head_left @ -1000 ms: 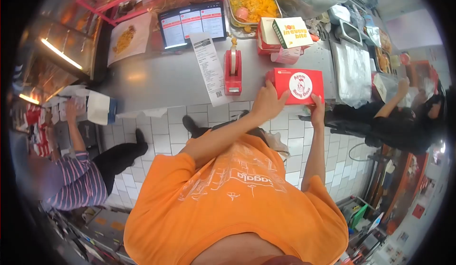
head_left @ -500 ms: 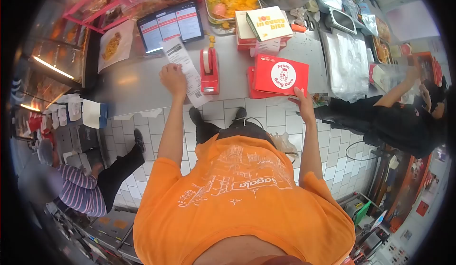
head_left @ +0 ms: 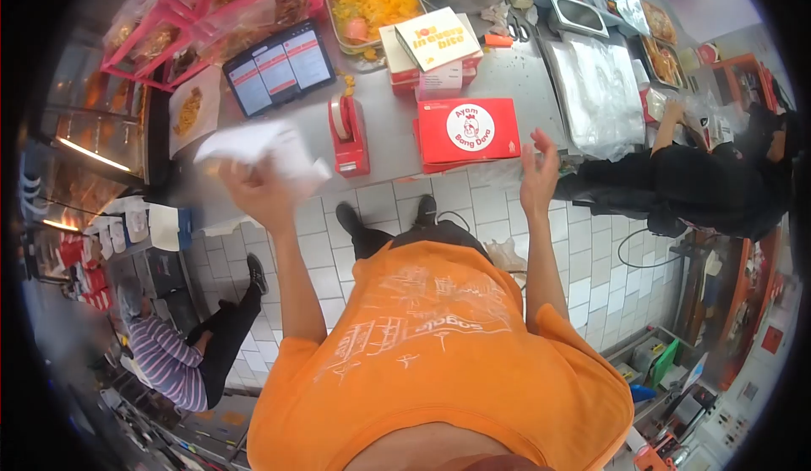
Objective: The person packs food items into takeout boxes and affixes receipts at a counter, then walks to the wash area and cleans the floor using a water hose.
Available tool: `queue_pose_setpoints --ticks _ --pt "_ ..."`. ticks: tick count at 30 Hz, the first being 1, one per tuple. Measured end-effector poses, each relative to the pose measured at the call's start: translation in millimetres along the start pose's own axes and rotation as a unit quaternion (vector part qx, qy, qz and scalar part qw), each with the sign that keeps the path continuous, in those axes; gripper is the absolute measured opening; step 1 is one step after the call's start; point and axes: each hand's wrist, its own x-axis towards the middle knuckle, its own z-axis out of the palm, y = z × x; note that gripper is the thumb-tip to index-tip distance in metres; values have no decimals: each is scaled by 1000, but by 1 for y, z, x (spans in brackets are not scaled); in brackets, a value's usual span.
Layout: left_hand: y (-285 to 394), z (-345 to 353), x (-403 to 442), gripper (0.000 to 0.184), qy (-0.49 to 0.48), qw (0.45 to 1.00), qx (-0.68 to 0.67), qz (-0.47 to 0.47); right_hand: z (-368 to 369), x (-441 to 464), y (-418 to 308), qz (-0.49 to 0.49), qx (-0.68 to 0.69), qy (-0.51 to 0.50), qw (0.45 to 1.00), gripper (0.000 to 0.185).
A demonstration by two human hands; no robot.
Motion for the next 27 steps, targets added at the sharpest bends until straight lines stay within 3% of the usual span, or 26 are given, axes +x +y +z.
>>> queue_pose_setpoints --ticks 1,2,3,4,5,6,7,8,9,10,11,12,14,15,17,19,22,27 --pt "43 11 -25 19 -119 992 31 -41 -10 -5 -15 2 -5 -5 1000 57" --pt "69 23 -49 23 -235 967 59 -79 -17 -9 -33 -20 115 -89 989 57" --pt "68 42 -75 30 -322 946 20 39 -20 -13 -49 -38 234 -169 957 58" --pt "87 65 -101 32 -361 931 57 21 -12 -16 -66 -37 235 -170 956 58" --pt "84 86 -124 32 -430 899 -35 -68 0 -20 -84 -8 280 -167 945 60" --pt "75 97 -141 30 -494 864 -37 -94 5 -19 -92 19 325 -162 932 62" --pt "72 106 -150 36 -508 858 -49 -53 8 -12 -84 17 325 -158 932 62" --pt "65 109 -150 36 -510 857 -52 -50 12 1 -71 51 224 -137 964 64" --pt "57 110 -148 43 -500 863 26 63 13 12 -61 86 120 -115 982 67" --pt "49 110 -146 50 -480 853 106 172 11 21 -59 87 119 -115 982 67" --pt "42 111 -143 76 -490 853 153 97 9 26 -59 72 62 -120 988 65" --pt "42 111 -138 76 -493 850 156 98 7 29 -58 58 7 -123 991 64" --pt "46 117 -125 97 -508 779 259 262 -6 36 -27 59 24 -103 993 59" --pt "39 120 -124 97 -506 780 260 260 -16 39 -15 66 64 -97 991 58" --pt "14 125 -128 108 -530 731 321 286 -22 38 1 67 100 -101 988 57" --pt "2 130 -122 106 -546 754 265 250 -20 33 -1 -6 97 -108 989 54" --pt "-15 129 -122 101 -553 786 166 219 -10 22 -35 76 199 -143 967 53" --pt "-19 126 -123 87 -524 817 91 222 28 22 -57 58 213 -88 971 50"
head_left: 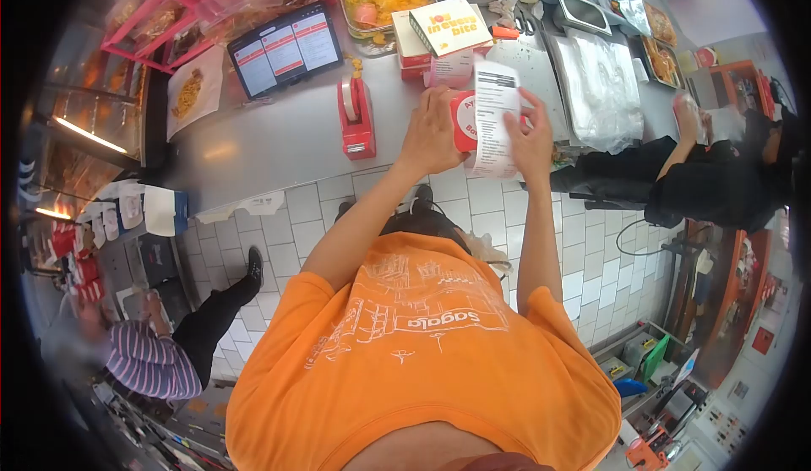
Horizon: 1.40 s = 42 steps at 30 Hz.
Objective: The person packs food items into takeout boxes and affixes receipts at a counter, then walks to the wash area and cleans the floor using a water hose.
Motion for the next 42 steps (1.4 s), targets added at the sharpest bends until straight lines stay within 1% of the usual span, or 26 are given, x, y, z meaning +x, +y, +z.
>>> queue_pose_setpoints --ticks 1,2,6,9,11,12,13,14,15,16,18,19,20,21,23,24,25,27,29,31,33,37,39,40,41,42 --pt "1 -1 0 86 3 1000 -7 -17 4 4 10 -13 -183 -19 983 46" --pt "3 -2 -1 85 7 999 -15 -34 7 5 20 -24 -361 -37 932 42" --pt "-11 -4 -6 83 1 999 -19 -25 34 -9 10 -102 -426 22 899 37" --pt "-3 -17 -18 86 42 999 -24 6 32 -7 7 -199 -502 51 840 38" --pt "-12 -18 -41 90 41 996 -30 -71 26 2 6 -226 -468 32 854 37" --pt "-13 -15 -45 90 42 996 -32 -70 22 5 10 -211 -483 81 846 37" --pt "-14 -11 -49 94 9 959 -171 -225 15 6 14 -211 -484 80 846 37" --pt "-15 -7 -50 98 -24 879 -300 -370 7 10 17 -154 -406 59 899 38" --pt "-10 -9 -44 98 -21 880 -298 -370 4 13 19 -95 -322 36 941 40" --pt "-2 -13 -33 102 -40 883 -293 -365 7 11 19 -86 -311 -13 946 46" --pt "7 -10 -23 106 -59 885 -285 -363 15 11 12 -82 -331 -17 940 47" --pt "10 -4 -21 108 -64 904 -225 -358 18 11 9 -77 -354 -21 932 48" --pt "12 2 -16 109 -67 919 -165 -351 19 16 18 -207 -525 46 825 45" --pt "13 7 -15 109 -64 920 -162 -351 22 24 11 -209 -522 46 826 45" --pt "9 11 -22 107 -23 927 -183 -326 30 42 -5 -292 -454 -73 838 38" --pt "8 13 -26 107 -28 929 -176 -325 29 51 11 -229 -506 -129 822 23" --pt "7 14 -26 101 2 934 -179 -310 32 63 14 -227 -501 -124 826 23" --pt "12 14 -27 95 31 938 -181 -295 35 83 18 -108 -562 -232 787 27" --pt "23 6 -24 78 -6 969 -30 -246 37 95 33 -145 -543 -228 795 32" --pt "21 10 -24 72 15 967 -58 -249 40 95 36 -183 -520 -226 803 38" --pt "17 10 -21 67 42 963 -88 -253 40 90 32 -227 -540 -222 779 42" --pt "17 10 -22 66 23 959 -89 -268 43 88 19 -195 -547 -246 776 43" --pt "18 8 -21 67 15 958 -84 -274 44 89 19 -199 -615 -227 728 39" --pt "20 8 -19 67 16 954 -92 -285 36 84 21 -198 -613 -231 729 39" --pt "20 6 -17 68 17 951 -98 -293 20 77 23 -228 -478 -109 841 37" --pt "19 4 -17 68 19 951 -95 -292 8 69 24 -249 -320 19 914 39"
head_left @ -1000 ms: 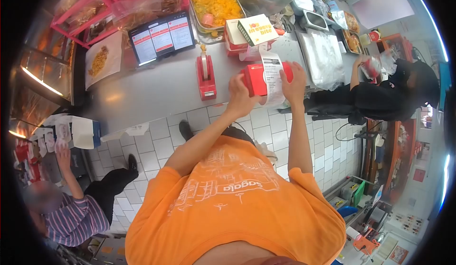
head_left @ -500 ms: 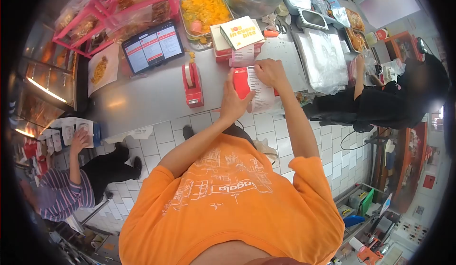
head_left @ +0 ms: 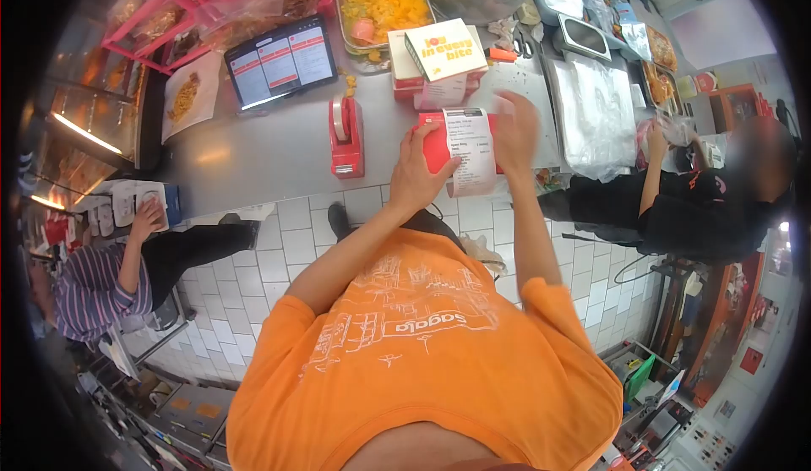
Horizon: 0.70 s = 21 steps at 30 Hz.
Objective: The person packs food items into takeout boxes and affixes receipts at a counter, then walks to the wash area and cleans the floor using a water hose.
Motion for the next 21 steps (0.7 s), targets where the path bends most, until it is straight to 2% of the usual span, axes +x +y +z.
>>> queue_pose_setpoints --ticks 1,3,4,6,9,13,15,16,17,18,19,20,21 --pt "-2 1 -1 68 11 1000 8 26 -9 -16 2 -5 3 -1 1000 39" --pt "-6 7 -2 67 31 999 10 42 -23 -50 7 199 44 -91 975 52" --pt "-8 10 -2 67 41 998 11 52 -20 -57 8 201 44 -96 974 52" --pt "-11 8 12 67 53 996 15 69 -10 -61 7 274 142 -99 946 70" --pt "-13 0 27 65 42 997 -1 68 -4 -40 9 327 172 -133 920 71" --pt "-3 -7 43 69 -16 999 -11 43 7 -30 14 295 169 -91 936 76" --pt "-2 -16 36 71 -21 1000 2 15 1 -28 18 355 103 -125 921 68" --pt "1 -23 16 69 -2 999 -10 42 -1 -40 51 239 55 -33 969 61" --pt "1 -36 -3 66 25 997 -15 65 6 -56 77 112 21 56 992 55" --pt "-5 -55 -25 63 6 997 -15 76 -15 -55 36 131 19 93 987 44" --pt "-15 -79 -47 60 -13 997 -12 80 -34 -54 11 70 28 98 992 41" --pt "-23 -112 -60 60 19 998 9 52 -35 -55 -32 83 97 135 983 40" --pt "-29 -148 -75 56 -118 990 -26 -68 -35 -57 -74 91 165 175 966 40"
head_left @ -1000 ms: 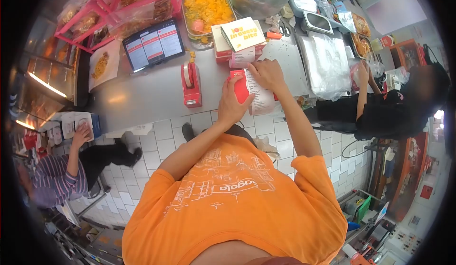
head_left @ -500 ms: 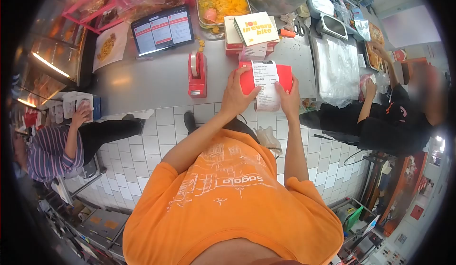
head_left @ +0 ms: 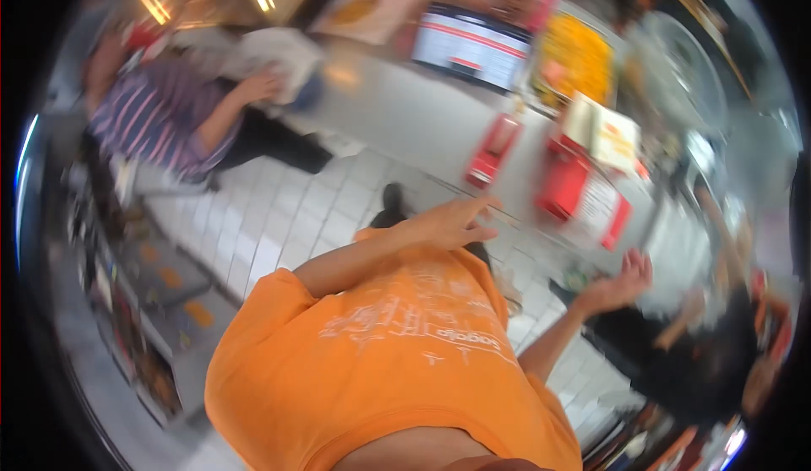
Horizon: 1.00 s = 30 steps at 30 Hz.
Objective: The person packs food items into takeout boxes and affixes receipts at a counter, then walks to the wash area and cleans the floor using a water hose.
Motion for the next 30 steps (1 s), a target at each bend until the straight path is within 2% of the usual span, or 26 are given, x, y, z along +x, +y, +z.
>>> queue_pose_setpoints --ticks 1,2,4,5,7,8,10,11,12,13,14,16,17,19,20,21,23,24,25,26,27,28,29,30 --pt "-8 -28 -22 52 -135 983 -57 -113 14 -14 -7 14 152 -16 988 41" --pt "-37 -47 -40 52 -103 985 -57 -128 27 -28 -20 -24 220 -87 971 41" --pt "-116 -74 -70 43 33 982 -78 -169 67 -61 -61 -13 246 -259 934 42" --pt "-135 -95 -83 43 46 982 -79 -167 94 -78 -82 -19 254 -265 930 42" --pt "-168 -134 -109 37 259 928 -193 -185 151 -112 -125 39 196 -415 887 44" --pt "-184 -150 -117 37 264 926 -199 -181 178 -124 -143 31 195 -419 886 44" --pt "-219 -189 -132 35 318 922 -121 -184 238 -152 -175 58 11 -538 841 47" --pt "-240 -201 -137 32 323 921 -116 -183 263 -167 -176 55 7 -539 841 47" --pt "-250 -212 -142 32 320 921 -122 -184 284 -184 -168 76 -47 -594 800 50" --pt "-256 -220 -147 32 294 908 -214 -209 299 -200 -159 96 -101 -644 752 53" --pt "-261 -235 -144 32 268 888 -299 -225 312 -212 -152 90 -104 -641 755 53" --pt "-290 -240 -146 32 241 897 -306 -207 320 -230 -145 112 -126 -646 744 58" --pt "-314 -236 -146 31 211 906 -309 -196 323 -234 -149 171 -101 -628 753 58" --pt "-377 -210 -152 28 227 917 -259 -201 322 -241 -133 186 -123 -612 759 58" --pt "-414 -199 -159 27 245 920 -225 -208 319 -249 -106 170 -114 -590 781 55" --pt "-450 -186 -170 26 265 919 -179 -232 316 -259 -84 156 -104 -570 800 52" --pt "-535 -150 -215 24 280 915 -14 -289 310 -260 -90 210 -103 -543 807 47" --pt "-574 -134 -242 23 275 909 109 -293 306 -262 -87 201 -97 -544 808 47" --pt "-597 -121 -273 23 270 890 226 -291 304 -265 -81 257 -45 -508 821 41" --pt "-602 -117 -302 23 320 835 365 -260 304 -267 -75 310 10 -471 826 36" --pt "-583 -118 -335 57 144 877 233 -395 305 -270 -68 299 17 -480 825 36" --pt "-561 -107 -357 54 175 848 71 -494 303 -273 -59 286 35 -461 839 30" --pt "-540 -96 -379 51 245 767 -99 -585 304 -272 -54 272 55 -443 852 24" --pt "-516 -85 -402 49 318 654 -212 -653 305 -273 -53 261 63 -457 848 24"
